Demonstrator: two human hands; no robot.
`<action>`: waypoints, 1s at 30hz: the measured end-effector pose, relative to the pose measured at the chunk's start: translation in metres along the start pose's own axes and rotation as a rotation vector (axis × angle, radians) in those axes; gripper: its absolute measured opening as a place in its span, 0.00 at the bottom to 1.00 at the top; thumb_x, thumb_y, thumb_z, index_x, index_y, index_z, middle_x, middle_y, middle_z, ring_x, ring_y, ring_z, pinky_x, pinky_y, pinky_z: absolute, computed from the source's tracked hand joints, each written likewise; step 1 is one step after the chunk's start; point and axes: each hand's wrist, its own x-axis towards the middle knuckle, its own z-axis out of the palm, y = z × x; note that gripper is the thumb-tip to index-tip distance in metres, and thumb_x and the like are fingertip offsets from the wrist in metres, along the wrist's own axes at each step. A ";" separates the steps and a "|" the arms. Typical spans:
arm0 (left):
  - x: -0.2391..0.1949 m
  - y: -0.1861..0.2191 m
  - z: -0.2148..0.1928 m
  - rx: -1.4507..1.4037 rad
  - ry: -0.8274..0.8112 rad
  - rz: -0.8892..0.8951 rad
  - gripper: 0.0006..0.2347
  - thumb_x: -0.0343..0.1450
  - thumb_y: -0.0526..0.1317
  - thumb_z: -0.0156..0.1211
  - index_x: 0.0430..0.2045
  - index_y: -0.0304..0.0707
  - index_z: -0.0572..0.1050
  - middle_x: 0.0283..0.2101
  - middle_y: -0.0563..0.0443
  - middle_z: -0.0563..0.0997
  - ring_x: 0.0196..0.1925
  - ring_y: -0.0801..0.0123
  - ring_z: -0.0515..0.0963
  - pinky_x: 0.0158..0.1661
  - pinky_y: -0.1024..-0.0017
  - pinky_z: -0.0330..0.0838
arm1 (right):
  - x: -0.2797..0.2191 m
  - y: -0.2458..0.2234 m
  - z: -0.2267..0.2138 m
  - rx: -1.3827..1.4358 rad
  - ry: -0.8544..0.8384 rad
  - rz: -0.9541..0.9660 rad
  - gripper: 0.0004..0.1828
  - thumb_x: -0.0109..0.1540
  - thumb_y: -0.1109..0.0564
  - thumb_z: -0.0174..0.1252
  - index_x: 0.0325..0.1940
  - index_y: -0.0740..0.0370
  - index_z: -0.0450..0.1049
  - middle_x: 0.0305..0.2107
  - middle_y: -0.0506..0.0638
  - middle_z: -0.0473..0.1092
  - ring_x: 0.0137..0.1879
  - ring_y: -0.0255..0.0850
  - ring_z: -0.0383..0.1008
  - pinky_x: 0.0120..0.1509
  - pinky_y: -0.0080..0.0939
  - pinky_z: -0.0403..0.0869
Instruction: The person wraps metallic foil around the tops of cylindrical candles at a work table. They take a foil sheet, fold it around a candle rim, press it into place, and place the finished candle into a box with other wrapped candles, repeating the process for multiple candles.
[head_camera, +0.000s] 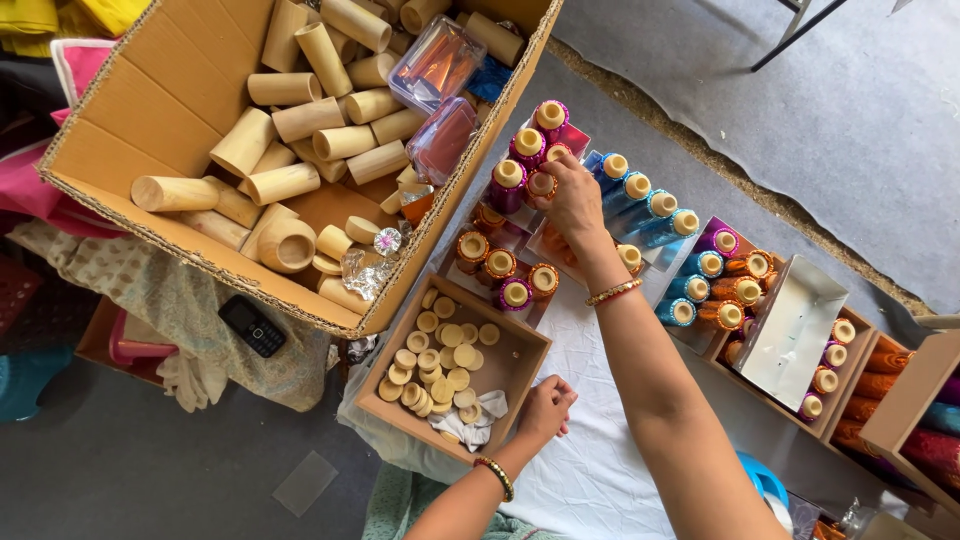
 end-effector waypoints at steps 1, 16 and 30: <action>0.001 -0.001 0.000 0.001 0.001 0.001 0.07 0.75 0.39 0.59 0.35 0.34 0.72 0.19 0.53 0.76 0.14 0.77 0.75 0.14 0.76 0.68 | 0.000 0.000 -0.001 0.001 0.001 -0.001 0.29 0.48 0.61 0.74 0.54 0.61 0.78 0.51 0.51 0.72 0.56 0.51 0.75 0.60 0.48 0.74; 0.004 -0.005 0.003 0.004 0.018 0.020 0.06 0.74 0.38 0.60 0.33 0.33 0.73 0.19 0.51 0.77 0.13 0.75 0.74 0.14 0.75 0.69 | -0.166 0.042 -0.071 0.146 0.311 -0.094 0.06 0.62 0.63 0.65 0.43 0.61 0.78 0.33 0.49 0.72 0.35 0.40 0.74 0.39 0.38 0.74; -0.007 0.041 0.013 0.594 0.342 0.642 0.05 0.69 0.36 0.61 0.30 0.33 0.78 0.29 0.39 0.83 0.33 0.50 0.82 0.33 0.58 0.75 | -0.505 0.112 -0.030 0.116 -0.018 0.410 0.06 0.58 0.56 0.65 0.39 0.51 0.80 0.34 0.45 0.76 0.38 0.38 0.80 0.45 0.41 0.77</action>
